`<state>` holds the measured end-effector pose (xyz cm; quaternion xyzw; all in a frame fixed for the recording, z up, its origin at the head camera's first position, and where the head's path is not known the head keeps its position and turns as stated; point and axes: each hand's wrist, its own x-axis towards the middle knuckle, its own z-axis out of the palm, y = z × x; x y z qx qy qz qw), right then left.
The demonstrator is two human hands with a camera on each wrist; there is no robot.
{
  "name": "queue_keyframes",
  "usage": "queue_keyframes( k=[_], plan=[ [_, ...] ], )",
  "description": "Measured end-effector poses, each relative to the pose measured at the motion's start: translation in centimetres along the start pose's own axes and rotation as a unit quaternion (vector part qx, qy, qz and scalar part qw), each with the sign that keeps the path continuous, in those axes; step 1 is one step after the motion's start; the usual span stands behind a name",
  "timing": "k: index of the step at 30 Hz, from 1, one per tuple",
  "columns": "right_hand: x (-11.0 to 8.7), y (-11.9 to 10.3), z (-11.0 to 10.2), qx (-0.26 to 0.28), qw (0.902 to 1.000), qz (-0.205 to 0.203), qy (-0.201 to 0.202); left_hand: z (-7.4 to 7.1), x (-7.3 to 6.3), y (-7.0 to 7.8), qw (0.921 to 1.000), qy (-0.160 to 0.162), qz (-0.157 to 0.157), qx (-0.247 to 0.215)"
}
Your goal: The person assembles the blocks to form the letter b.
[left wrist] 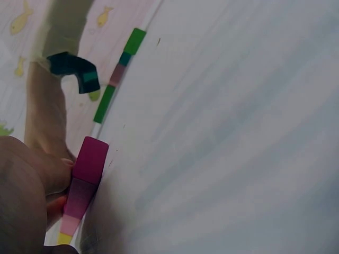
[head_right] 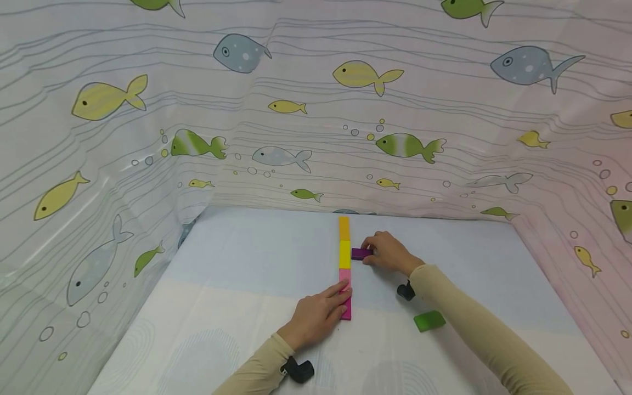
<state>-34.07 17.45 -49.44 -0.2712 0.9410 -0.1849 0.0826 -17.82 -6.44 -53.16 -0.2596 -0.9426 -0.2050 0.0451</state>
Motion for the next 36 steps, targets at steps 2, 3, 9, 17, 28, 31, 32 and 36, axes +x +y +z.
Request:
queue_keyframes(
  k=[2, 3, 9, 17, 28, 31, 32, 36],
  plan=[
    [0.01, -0.12, -0.1, 0.002, 1.0, -0.002, -0.001, -0.11, -0.01, 0.04, 1.0, -0.001, 0.0, -0.001],
    [0.01, -0.17, -0.12, 0.003, 1.0, -0.004, -0.001, -0.17, -0.02, 0.08, 1.0, -0.001, 0.0, -0.002],
    [0.06, -0.28, -0.17, 0.005, 1.0, -0.001, -0.003, -0.39, -0.03, 0.23, 0.9999, -0.005, -0.002, -0.01],
    [0.03, -0.43, -0.19, 0.009, 1.0, -0.005, -0.001, -0.35, -0.04, 0.31, 0.9998, -0.013, -0.008, -0.016],
    [0.07, -0.04, 0.1, -0.007, 0.9999, 0.011, 0.002, -0.39, -0.01, 0.27, 0.9999, -0.011, -0.007, -0.009],
    [0.12, 0.05, 0.09, -0.006, 0.9999, 0.011, 0.003, -0.32, 0.0, 0.26, 0.9999, -0.009, -0.006, -0.009],
    [0.15, 0.1, 0.11, -0.007, 0.9999, 0.011, 0.003, -0.32, 0.0, 0.25, 0.9999, -0.009, -0.007, -0.009],
    [0.25, 0.32, 0.28, -0.012, 0.9999, 0.011, 0.0, -0.17, -0.03, 0.22, 0.9999, -0.009, -0.007, -0.012]
  ],
)
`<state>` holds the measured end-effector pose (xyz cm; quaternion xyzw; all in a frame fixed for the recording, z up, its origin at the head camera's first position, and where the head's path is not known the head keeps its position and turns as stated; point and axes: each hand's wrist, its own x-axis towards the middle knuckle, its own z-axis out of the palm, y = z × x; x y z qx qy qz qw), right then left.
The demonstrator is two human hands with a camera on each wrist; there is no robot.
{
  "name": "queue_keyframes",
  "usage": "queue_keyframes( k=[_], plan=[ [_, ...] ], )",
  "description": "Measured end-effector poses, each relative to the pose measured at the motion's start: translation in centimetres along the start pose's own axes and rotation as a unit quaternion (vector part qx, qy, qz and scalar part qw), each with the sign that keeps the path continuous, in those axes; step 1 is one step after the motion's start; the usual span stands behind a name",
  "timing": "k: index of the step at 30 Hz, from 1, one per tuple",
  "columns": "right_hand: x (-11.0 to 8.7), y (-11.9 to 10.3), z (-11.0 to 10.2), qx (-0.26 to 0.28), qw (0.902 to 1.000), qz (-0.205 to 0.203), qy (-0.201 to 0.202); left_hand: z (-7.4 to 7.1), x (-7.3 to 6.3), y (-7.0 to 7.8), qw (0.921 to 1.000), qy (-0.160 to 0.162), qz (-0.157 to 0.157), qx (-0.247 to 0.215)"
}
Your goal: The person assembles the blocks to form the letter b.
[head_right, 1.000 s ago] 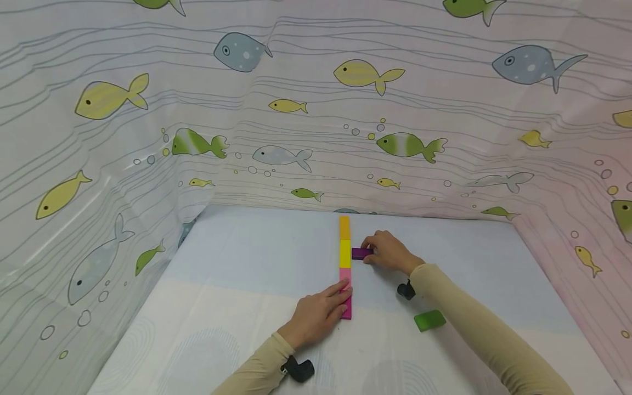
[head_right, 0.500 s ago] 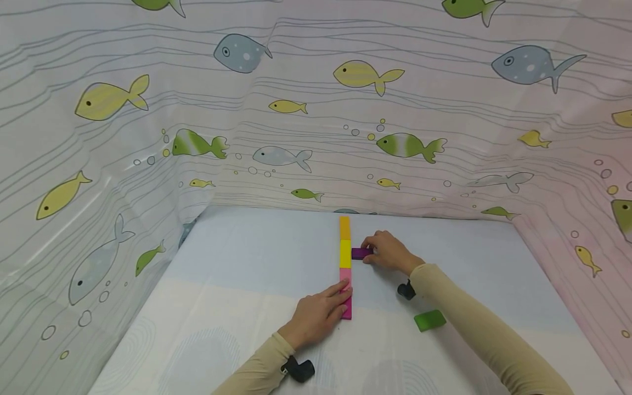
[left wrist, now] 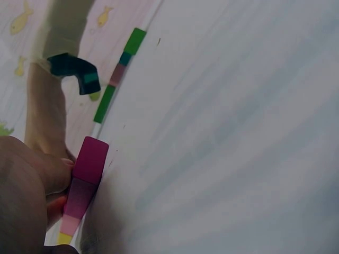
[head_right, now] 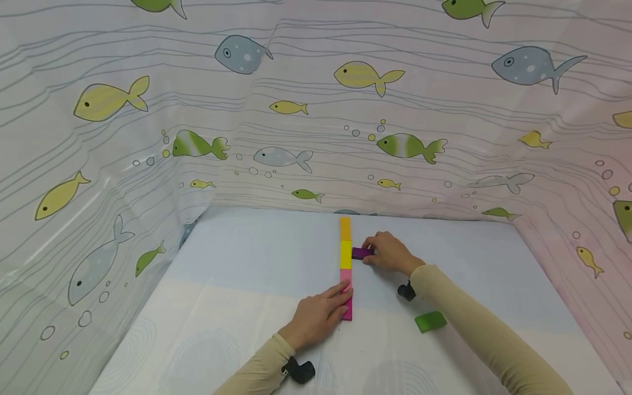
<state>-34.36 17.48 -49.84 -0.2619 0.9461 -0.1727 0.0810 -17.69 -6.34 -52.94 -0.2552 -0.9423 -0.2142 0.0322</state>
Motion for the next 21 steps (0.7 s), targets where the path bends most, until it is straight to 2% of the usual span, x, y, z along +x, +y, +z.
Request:
queue_keyframes(
  k=[14, 21],
  plan=[
    [0.1, 0.18, 0.12, 0.0, 1.0, 0.008, -0.003, 0.03, 0.01, -0.03, 0.9999, 0.009, 0.008, 0.006],
    [-0.09, -0.11, -0.26, 0.0, 1.0, -0.004, -0.002, 0.0, -0.02, -0.01, 1.0, 0.008, 0.005, 0.002]
  ],
)
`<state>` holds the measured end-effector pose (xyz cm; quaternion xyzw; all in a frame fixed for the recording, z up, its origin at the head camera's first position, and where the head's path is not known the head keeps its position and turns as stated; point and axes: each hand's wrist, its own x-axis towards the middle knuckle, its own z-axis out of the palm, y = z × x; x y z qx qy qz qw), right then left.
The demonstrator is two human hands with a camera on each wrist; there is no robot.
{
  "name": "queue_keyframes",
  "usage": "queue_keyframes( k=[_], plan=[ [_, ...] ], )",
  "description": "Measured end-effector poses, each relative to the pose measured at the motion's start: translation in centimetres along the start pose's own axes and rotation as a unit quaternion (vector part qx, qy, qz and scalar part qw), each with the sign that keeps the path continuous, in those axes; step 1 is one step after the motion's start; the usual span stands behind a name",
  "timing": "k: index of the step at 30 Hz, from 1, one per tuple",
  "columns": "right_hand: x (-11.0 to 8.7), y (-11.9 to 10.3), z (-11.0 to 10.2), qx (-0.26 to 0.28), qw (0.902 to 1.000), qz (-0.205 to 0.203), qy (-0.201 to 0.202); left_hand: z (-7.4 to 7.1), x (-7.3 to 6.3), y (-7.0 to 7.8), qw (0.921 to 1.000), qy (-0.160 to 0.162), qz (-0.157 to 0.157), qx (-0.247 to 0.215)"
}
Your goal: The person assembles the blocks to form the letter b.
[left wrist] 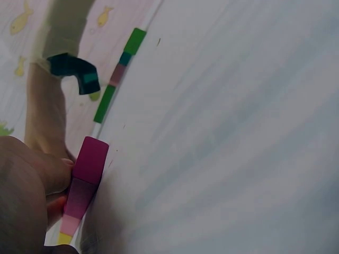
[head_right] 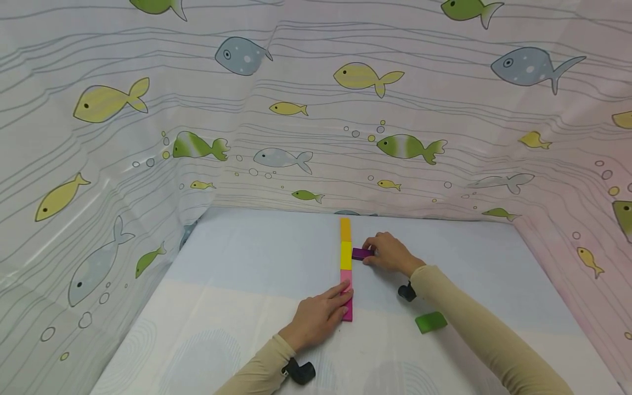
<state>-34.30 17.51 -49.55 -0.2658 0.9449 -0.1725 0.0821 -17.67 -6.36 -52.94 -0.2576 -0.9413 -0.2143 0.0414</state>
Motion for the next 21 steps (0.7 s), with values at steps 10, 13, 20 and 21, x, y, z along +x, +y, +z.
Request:
queue_keyframes(
  k=[10, 13, 20, 21],
  plan=[
    [-0.22, -0.4, -0.51, 0.011, 0.9998, -0.014, -0.001, -0.15, -0.09, 0.13, 1.0, -0.002, -0.002, -0.003],
    [-0.16, -0.49, -0.62, 0.014, 0.9998, -0.011, -0.004, -0.15, -0.11, 0.1, 1.0, 0.0, 0.0, -0.002],
    [0.04, -0.23, -0.43, 0.009, 0.9999, -0.009, -0.009, -0.05, -0.07, 0.02, 1.0, 0.003, 0.003, 0.006],
    [0.03, -0.23, -0.41, 0.01, 0.9999, -0.007, -0.009, -0.04, -0.06, 0.02, 1.0, 0.002, 0.002, 0.006]
  ],
)
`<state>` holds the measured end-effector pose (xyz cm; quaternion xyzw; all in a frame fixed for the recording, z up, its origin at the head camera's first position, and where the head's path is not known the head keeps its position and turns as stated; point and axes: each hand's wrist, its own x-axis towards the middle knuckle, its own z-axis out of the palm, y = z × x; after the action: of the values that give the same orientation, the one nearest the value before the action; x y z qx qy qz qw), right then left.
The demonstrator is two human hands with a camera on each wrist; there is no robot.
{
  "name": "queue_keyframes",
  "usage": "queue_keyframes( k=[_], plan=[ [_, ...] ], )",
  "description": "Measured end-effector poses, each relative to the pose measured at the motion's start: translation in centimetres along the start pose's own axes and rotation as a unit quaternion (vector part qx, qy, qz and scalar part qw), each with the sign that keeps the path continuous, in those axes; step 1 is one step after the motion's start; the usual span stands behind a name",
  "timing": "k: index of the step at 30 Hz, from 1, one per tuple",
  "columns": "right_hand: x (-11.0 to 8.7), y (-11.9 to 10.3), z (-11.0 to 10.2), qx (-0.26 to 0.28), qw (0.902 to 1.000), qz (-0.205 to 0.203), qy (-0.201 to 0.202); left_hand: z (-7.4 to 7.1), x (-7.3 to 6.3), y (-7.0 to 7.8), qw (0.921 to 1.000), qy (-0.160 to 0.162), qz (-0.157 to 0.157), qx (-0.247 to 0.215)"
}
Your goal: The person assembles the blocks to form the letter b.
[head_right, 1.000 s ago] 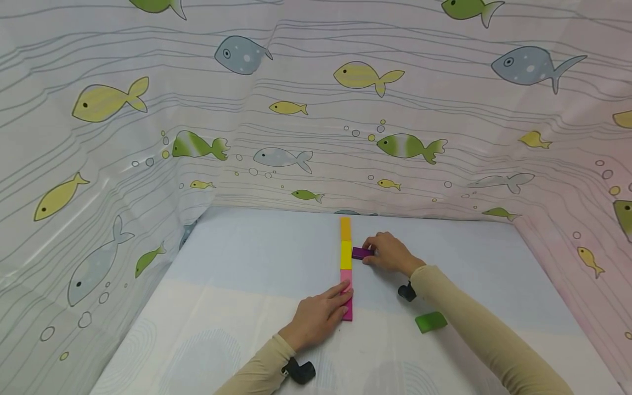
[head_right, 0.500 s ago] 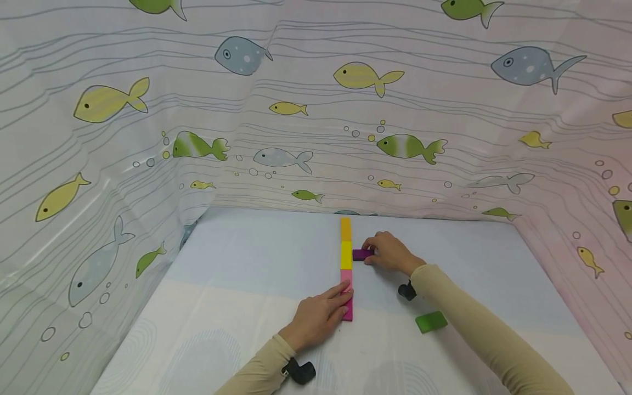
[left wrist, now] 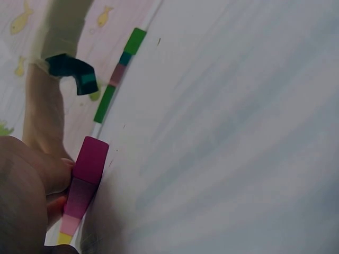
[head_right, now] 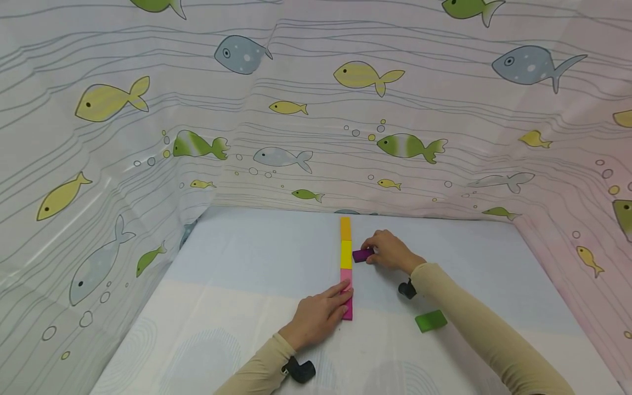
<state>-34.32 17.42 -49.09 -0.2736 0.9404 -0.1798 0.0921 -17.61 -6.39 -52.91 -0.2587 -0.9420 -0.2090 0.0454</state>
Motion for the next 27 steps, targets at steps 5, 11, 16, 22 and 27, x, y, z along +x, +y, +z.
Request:
queue_keyframes(
  k=[5, 11, 16, 22, 27],
  plan=[
    [-0.01, 0.04, -0.08, -0.001, 1.0, -0.004, -0.002, -0.07, 0.04, 0.02, 1.0, -0.002, -0.001, 0.003],
    [-0.04, 0.03, -0.08, -0.006, 1.0, -0.005, 0.001, -0.08, 0.13, 0.03, 1.0, -0.005, -0.004, 0.005],
    [-0.11, 0.08, -0.04, -0.008, 0.9999, -0.006, 0.003, 0.0, 0.16, 0.03, 1.0, -0.005, -0.005, 0.001],
    [-0.19, 0.18, 0.09, -0.008, 0.9999, -0.009, 0.007, 0.03, 0.09, 0.06, 1.0, -0.005, -0.001, 0.0],
    [-0.26, 0.17, 0.15, -0.009, 0.9998, -0.014, 0.01, 0.1, 0.06, 0.04, 1.0, -0.005, 0.0, -0.001]
  ],
)
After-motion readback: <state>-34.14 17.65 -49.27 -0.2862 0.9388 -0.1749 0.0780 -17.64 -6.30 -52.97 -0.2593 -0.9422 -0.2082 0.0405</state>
